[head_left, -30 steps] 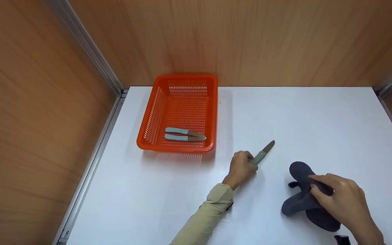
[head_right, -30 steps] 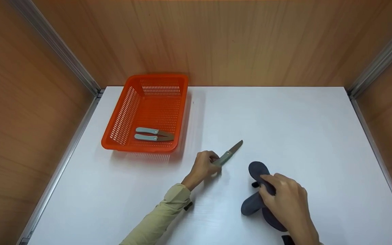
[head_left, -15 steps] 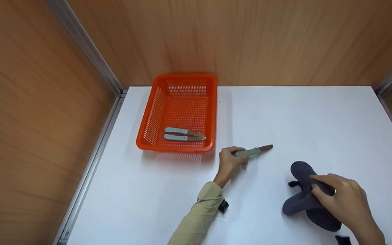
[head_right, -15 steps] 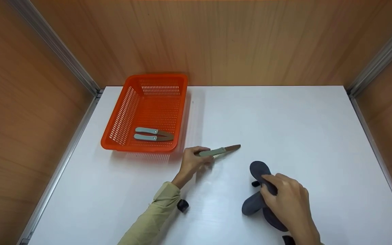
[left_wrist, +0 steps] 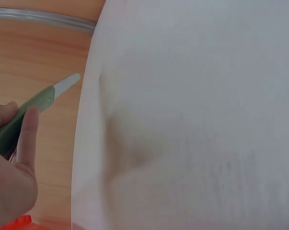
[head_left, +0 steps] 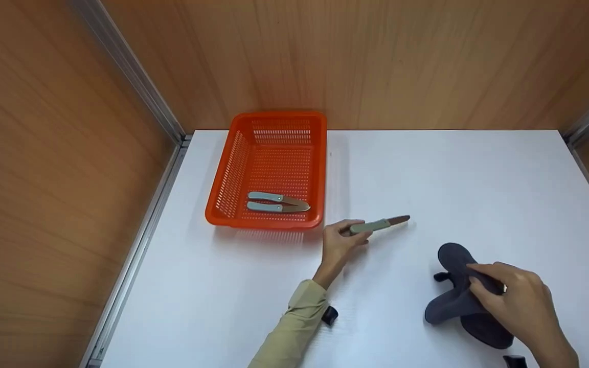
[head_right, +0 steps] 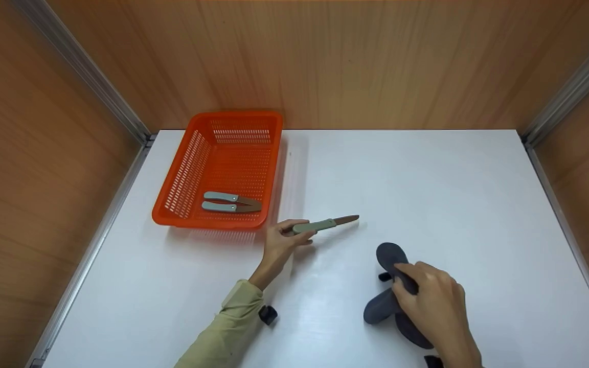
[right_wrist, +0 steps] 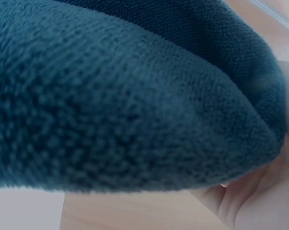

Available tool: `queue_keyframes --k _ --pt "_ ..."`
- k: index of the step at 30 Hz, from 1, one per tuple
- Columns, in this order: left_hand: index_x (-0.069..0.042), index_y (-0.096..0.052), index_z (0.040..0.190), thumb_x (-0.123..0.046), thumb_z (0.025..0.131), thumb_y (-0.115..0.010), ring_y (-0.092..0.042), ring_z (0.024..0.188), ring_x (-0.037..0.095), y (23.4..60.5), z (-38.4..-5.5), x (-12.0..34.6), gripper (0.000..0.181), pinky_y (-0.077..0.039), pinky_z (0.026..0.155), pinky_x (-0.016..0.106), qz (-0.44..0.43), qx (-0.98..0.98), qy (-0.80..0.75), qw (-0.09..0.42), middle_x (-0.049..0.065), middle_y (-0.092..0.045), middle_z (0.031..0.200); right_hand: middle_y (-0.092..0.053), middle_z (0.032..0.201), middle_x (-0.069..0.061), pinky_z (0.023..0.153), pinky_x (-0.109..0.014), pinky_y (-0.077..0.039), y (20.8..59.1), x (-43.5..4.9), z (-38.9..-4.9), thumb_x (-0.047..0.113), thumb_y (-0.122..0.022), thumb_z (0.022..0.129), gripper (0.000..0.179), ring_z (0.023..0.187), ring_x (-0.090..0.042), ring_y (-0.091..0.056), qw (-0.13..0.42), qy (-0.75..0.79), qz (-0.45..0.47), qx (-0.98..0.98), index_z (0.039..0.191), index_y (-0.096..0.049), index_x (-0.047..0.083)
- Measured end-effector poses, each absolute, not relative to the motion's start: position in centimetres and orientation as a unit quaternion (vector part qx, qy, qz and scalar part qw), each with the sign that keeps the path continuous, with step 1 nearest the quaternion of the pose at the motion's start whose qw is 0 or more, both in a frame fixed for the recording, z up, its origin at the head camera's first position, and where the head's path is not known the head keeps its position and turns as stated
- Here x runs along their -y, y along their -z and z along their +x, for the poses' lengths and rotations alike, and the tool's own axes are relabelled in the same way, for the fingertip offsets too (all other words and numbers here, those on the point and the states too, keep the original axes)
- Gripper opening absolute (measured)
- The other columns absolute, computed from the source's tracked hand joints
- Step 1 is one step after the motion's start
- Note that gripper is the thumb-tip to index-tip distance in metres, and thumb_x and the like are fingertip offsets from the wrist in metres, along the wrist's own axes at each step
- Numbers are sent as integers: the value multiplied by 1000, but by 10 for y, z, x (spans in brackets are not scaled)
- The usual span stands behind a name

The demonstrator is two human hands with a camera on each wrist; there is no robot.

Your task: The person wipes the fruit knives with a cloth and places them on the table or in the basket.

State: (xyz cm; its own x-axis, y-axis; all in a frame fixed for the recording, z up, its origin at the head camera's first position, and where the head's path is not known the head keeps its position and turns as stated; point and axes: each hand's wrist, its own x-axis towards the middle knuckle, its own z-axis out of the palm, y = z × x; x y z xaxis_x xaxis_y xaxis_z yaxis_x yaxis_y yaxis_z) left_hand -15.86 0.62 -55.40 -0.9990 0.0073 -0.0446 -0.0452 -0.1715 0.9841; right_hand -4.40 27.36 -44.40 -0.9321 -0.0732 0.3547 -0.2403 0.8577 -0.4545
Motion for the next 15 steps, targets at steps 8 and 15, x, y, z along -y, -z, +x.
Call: queue_keyframes --k 8,15 --pt "7 -69 102 6 76 -75 -69 76 27 534 -144 0 27 -59 68 35 6 -631 -775 32 17 -69 92 -71 81 -7 44 -23 -37 445 -273 -43 1 -76 66 24 63 -17 -58 165 -260 77 948 88 -77 11" --pt "9 -69 99 8 75 -74 -66 79 44 510 -129 10 25 -59 67 37 43 -620 -783 12 18 -69 89 -71 79 -5 49 -15 -37 445 -273 -42 2 -76 66 23 66 -13 -59 181 -265 85 943 87 -76 11"
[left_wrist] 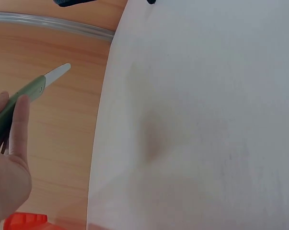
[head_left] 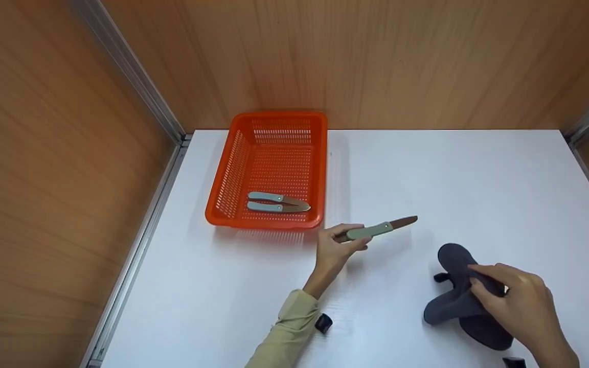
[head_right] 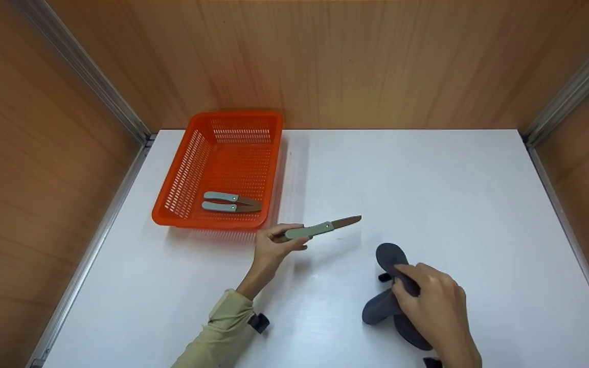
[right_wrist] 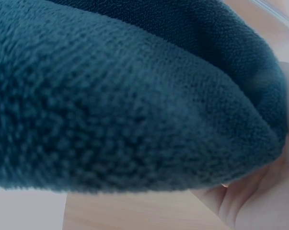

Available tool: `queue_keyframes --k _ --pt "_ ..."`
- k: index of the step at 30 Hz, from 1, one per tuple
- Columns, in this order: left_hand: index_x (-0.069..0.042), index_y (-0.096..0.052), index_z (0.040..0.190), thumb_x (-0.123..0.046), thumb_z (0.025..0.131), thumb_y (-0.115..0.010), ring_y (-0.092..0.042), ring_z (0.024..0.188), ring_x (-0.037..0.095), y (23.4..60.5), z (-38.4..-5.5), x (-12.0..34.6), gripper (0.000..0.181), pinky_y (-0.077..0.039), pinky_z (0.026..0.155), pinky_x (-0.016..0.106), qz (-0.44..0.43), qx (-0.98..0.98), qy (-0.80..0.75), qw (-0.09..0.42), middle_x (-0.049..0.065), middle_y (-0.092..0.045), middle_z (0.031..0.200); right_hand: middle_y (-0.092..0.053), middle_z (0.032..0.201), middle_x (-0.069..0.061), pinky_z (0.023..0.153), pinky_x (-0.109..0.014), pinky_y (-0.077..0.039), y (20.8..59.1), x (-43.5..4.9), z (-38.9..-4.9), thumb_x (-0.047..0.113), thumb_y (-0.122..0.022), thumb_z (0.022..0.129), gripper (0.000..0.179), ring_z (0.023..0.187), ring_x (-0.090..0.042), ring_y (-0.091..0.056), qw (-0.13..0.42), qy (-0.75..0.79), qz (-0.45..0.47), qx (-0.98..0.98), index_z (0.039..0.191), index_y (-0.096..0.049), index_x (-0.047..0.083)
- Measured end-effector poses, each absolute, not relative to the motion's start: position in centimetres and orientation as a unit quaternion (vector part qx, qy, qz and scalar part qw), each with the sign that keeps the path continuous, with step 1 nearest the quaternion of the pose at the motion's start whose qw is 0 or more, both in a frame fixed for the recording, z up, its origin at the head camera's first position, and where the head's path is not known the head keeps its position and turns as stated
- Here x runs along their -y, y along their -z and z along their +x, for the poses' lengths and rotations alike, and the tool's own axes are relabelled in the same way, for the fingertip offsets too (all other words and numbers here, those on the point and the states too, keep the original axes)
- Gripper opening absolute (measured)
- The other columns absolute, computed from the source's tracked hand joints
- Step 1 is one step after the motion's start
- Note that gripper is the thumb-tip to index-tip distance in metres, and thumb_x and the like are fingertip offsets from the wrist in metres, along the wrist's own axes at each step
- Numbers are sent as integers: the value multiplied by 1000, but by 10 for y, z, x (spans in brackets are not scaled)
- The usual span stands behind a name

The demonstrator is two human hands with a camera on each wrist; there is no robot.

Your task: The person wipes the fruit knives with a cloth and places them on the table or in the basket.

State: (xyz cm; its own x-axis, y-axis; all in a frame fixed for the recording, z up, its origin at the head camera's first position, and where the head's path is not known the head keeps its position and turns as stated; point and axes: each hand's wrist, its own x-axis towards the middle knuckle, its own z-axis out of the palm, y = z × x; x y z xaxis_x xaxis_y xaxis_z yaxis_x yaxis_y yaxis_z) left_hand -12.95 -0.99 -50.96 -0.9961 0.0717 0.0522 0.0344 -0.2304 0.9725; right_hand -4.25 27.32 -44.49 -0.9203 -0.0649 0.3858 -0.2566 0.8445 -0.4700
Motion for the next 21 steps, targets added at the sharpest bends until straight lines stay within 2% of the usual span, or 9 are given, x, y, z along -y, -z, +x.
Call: queue_keyframes --k 3,9,15,21 --pt "10 -68 99 8 75 -74 -65 78 48 505 -125 13 25 -59 66 38 54 -616 -786 9 18 -69 88 -71 79 -6 47 -12 -34 443 -273 -42 -1 -76 65 23 63 -5 -53 190 -278 87 938 86 -76 10" --pt "11 -68 101 7 75 -74 -70 74 28 496 -114 20 26 -59 68 40 76 -618 -783 20 17 -68 90 -70 75 -6 41 -13 -30 437 -270 -43 -6 -75 65 25 53 -2 -43 211 -306 88 924 86 -76 8" --pt "10 -68 102 6 76 -74 -69 77 27 485 -101 27 27 -59 69 40 102 -618 -779 18 17 -67 92 -67 70 -6 40 -11 -32 430 -265 -46 -10 -74 64 26 51 -1 -42 240 -321 106 910 86 -76 5" --pt "14 -66 100 9 75 -74 -68 74 19 476 -89 30 27 -59 67 40 147 -625 -766 -3 20 -66 90 -65 67 -8 36 -11 -29 420 -256 -49 -14 -73 63 27 46 -1 -39 253 -332 119 901 86 -75 1"
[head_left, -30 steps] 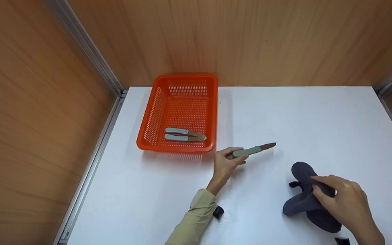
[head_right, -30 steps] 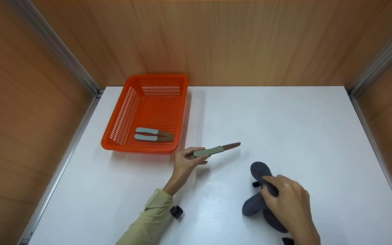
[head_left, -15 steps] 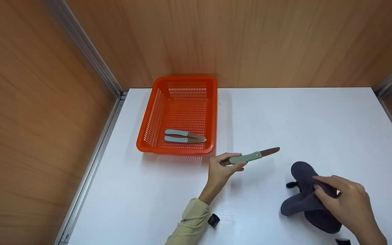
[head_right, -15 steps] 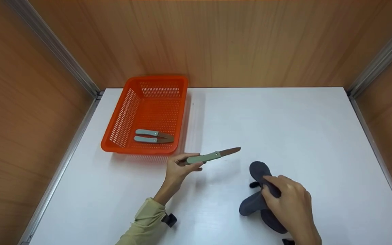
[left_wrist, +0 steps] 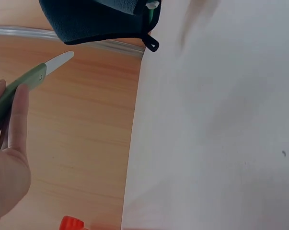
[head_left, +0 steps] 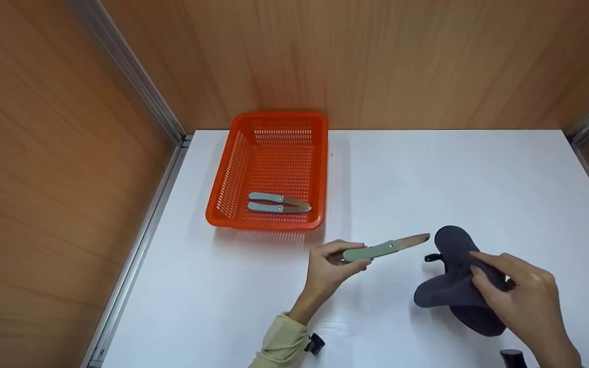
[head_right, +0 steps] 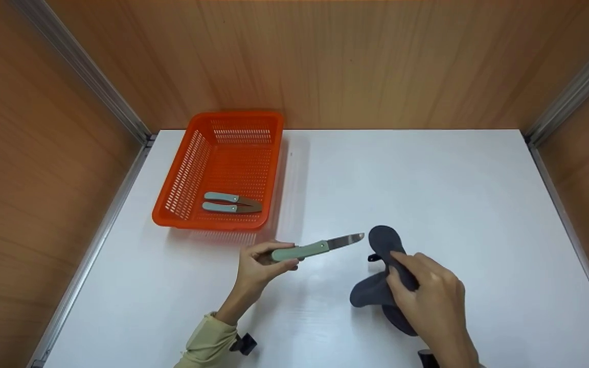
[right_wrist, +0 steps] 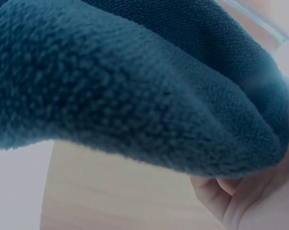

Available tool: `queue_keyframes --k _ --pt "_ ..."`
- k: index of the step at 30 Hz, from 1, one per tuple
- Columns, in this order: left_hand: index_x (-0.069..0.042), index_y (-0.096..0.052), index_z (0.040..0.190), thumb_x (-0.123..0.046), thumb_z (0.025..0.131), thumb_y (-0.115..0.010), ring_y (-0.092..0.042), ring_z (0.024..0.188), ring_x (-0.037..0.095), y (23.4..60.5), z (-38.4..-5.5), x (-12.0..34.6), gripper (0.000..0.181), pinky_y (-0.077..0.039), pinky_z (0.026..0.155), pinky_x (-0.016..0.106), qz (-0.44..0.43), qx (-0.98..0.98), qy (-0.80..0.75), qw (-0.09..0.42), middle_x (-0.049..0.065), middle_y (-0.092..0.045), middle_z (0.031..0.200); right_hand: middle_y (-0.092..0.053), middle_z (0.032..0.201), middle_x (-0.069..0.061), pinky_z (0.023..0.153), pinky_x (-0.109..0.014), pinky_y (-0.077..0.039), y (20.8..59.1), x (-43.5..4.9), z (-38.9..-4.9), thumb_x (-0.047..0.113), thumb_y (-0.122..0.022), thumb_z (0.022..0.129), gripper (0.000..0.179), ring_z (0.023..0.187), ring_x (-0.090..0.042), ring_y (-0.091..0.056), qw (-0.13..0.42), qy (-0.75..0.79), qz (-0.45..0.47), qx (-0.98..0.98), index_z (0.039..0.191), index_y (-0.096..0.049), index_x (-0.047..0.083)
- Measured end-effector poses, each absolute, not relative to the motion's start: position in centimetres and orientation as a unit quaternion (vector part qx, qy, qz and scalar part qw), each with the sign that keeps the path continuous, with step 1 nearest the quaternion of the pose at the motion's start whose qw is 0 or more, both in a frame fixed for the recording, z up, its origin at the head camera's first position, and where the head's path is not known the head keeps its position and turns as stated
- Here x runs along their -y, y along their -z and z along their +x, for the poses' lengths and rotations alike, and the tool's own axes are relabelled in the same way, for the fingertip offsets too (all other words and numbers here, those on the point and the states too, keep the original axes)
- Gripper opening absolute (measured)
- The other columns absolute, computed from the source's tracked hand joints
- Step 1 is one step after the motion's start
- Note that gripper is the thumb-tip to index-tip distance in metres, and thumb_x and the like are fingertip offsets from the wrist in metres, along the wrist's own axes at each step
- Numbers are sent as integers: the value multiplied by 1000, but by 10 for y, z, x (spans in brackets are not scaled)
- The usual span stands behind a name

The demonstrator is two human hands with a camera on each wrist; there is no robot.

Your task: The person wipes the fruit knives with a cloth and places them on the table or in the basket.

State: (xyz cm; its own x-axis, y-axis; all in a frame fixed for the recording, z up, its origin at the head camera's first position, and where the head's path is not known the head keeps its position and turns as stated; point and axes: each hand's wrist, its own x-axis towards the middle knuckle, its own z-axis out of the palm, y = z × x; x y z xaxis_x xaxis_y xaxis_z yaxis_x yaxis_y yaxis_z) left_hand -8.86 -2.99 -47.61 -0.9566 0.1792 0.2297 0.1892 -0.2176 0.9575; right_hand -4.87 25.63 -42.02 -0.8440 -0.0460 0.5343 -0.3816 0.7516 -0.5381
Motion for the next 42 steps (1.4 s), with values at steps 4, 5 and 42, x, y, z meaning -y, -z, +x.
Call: queue_keyframes --k 4,5,42 --pt "12 -68 99 6 75 -75 -65 76 17 471 -83 31 25 -60 67 37 -164 644 747 10 18 -67 90 -63 64 -6 36 -11 -28 413 -248 -50 -15 -72 64 27 45 -1 -38 256 -338 127 897 86 -75 0" --pt "11 -68 99 5 75 -75 -65 76 17 470 -82 31 25 -60 67 35 -167 649 742 10 18 -67 90 -63 64 -4 36 -11 -28 412 -246 -50 -15 -72 64 27 45 -1 -38 257 -340 130 895 86 -75 1" --pt "17 -67 92 12 69 -76 -65 67 15 487 -79 24 25 -56 55 24 -216 557 802 18 22 -69 83 -47 65 12 41 -15 -31 427 -204 -55 2 -74 65 23 53 0 -35 241 -237 223 914 87 -76 8"
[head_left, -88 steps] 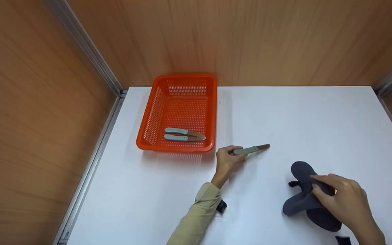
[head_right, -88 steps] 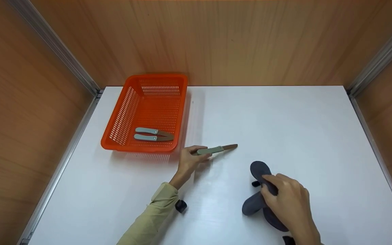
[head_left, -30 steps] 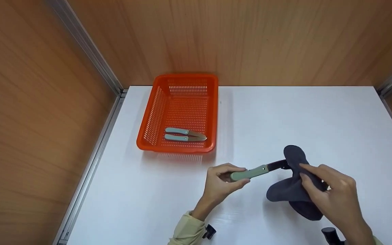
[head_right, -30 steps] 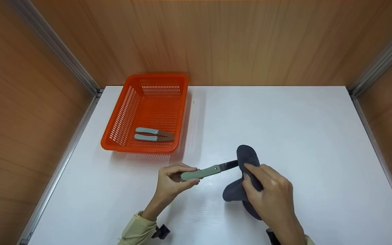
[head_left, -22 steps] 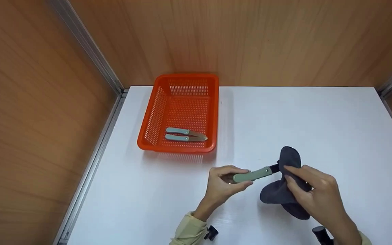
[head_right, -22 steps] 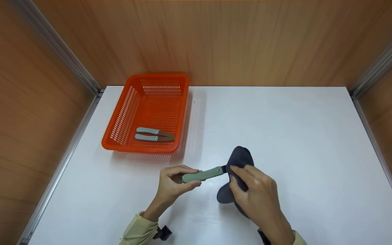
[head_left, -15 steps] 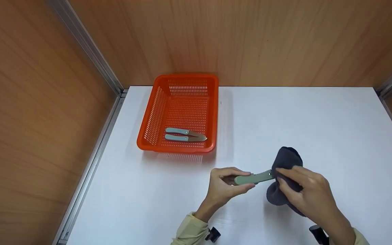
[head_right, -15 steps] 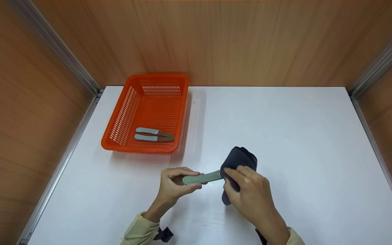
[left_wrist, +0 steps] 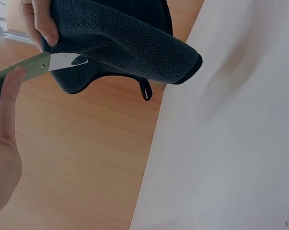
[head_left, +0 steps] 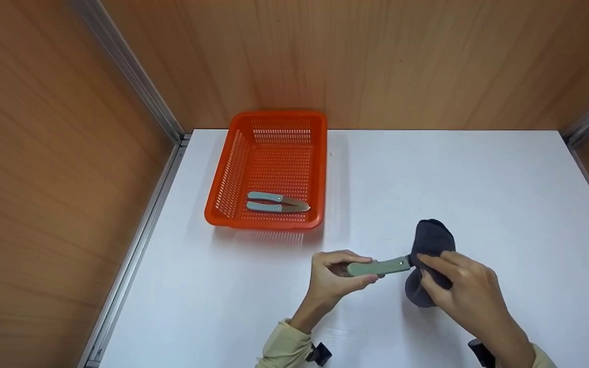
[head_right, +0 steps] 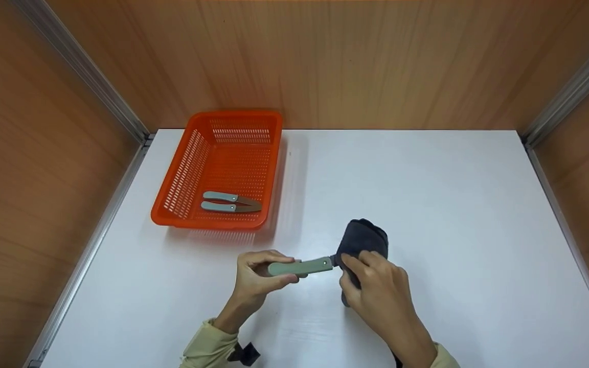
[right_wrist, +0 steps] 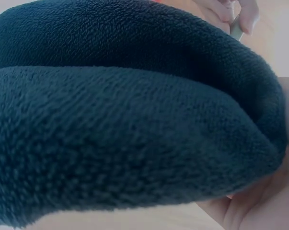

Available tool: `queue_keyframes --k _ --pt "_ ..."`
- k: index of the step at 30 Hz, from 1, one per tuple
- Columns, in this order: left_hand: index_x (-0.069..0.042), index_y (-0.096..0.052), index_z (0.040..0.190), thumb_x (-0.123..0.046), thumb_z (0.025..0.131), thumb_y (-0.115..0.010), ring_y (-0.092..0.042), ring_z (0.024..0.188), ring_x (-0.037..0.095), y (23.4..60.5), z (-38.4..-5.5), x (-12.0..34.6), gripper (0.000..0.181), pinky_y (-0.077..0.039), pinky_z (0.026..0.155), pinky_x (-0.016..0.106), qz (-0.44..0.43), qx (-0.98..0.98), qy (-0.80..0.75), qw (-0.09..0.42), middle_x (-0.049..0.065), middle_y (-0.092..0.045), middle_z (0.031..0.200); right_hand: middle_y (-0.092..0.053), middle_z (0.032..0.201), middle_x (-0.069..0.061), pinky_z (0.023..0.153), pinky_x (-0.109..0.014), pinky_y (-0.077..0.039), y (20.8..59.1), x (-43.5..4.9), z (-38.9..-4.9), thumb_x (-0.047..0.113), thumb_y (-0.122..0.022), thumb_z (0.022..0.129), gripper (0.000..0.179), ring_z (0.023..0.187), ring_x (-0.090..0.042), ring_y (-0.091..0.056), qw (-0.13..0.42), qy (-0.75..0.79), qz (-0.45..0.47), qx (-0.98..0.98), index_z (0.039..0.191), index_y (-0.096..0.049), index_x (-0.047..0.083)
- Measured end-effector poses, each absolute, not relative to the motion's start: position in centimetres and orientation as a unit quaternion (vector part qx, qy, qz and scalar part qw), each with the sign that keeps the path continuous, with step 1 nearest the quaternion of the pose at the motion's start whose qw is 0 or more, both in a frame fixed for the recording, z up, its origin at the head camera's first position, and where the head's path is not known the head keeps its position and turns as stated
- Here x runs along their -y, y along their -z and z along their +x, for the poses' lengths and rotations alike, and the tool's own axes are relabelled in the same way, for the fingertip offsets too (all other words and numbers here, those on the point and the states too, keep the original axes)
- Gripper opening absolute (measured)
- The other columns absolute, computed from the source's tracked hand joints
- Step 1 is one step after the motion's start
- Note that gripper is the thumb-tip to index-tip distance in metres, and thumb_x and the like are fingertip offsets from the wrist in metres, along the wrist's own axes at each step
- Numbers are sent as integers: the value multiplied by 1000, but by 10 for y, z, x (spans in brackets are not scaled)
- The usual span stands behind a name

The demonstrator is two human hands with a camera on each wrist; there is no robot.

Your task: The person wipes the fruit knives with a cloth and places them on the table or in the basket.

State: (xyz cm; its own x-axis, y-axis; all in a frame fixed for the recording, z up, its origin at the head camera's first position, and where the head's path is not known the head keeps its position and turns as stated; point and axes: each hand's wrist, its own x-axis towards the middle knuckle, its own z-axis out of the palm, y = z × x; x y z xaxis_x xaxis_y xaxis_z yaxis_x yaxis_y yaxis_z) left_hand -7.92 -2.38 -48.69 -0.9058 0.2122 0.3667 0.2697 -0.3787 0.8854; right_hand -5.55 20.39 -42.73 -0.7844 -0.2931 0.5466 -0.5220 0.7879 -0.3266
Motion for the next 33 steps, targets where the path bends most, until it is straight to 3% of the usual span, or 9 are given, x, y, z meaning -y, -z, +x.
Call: queue_keyframes --k 4,10,17,21,28,33 --pt "17 -67 93 11 70 -77 -65 67 16 487 -79 25 26 -56 53 22 -217 545 810 17 24 -68 84 -49 65 12 40 -15 -31 431 -209 -56 3 -74 66 23 53 0 -35 252 -231 224 913 88 -76 8" --pt "15 -68 94 11 69 -77 -66 68 16 488 -78 28 27 -56 56 21 -198 552 810 12 20 -70 85 -63 70 0 42 -26 -45 434 -217 -60 1 -73 66 23 54 -9 -52 246 -235 196 920 88 -76 6" --pt "17 -67 92 16 69 -74 -67 70 19 486 -80 34 24 -59 58 34 -236 559 794 28 24 -69 84 -64 67 -1 38 -15 -30 430 -231 -61 -2 -72 67 22 48 -2 -39 238 -261 159 922 88 -76 5" --pt "18 -66 91 15 70 -73 -67 69 22 474 -79 39 23 -59 57 42 -259 563 784 34 27 -67 83 -63 65 0 37 -12 -28 425 -238 -60 -7 -73 64 24 47 0 -37 261 -287 158 908 86 -76 4" --pt "17 -67 91 13 70 -74 -67 71 19 465 -78 44 22 -59 57 43 -284 575 767 13 24 -68 83 -58 61 0 36 -11 -26 410 -241 -57 -9 -70 62 23 47 3 -34 303 -308 166 886 83 -75 1" --pt "14 -69 91 8 70 -78 -66 72 17 479 -84 45 23 -59 57 41 -297 578 760 -16 20 -70 84 -58 65 4 38 -10 -28 402 -241 -55 -5 -69 67 21 47 1 -37 271 -300 181 897 86 -76 3"
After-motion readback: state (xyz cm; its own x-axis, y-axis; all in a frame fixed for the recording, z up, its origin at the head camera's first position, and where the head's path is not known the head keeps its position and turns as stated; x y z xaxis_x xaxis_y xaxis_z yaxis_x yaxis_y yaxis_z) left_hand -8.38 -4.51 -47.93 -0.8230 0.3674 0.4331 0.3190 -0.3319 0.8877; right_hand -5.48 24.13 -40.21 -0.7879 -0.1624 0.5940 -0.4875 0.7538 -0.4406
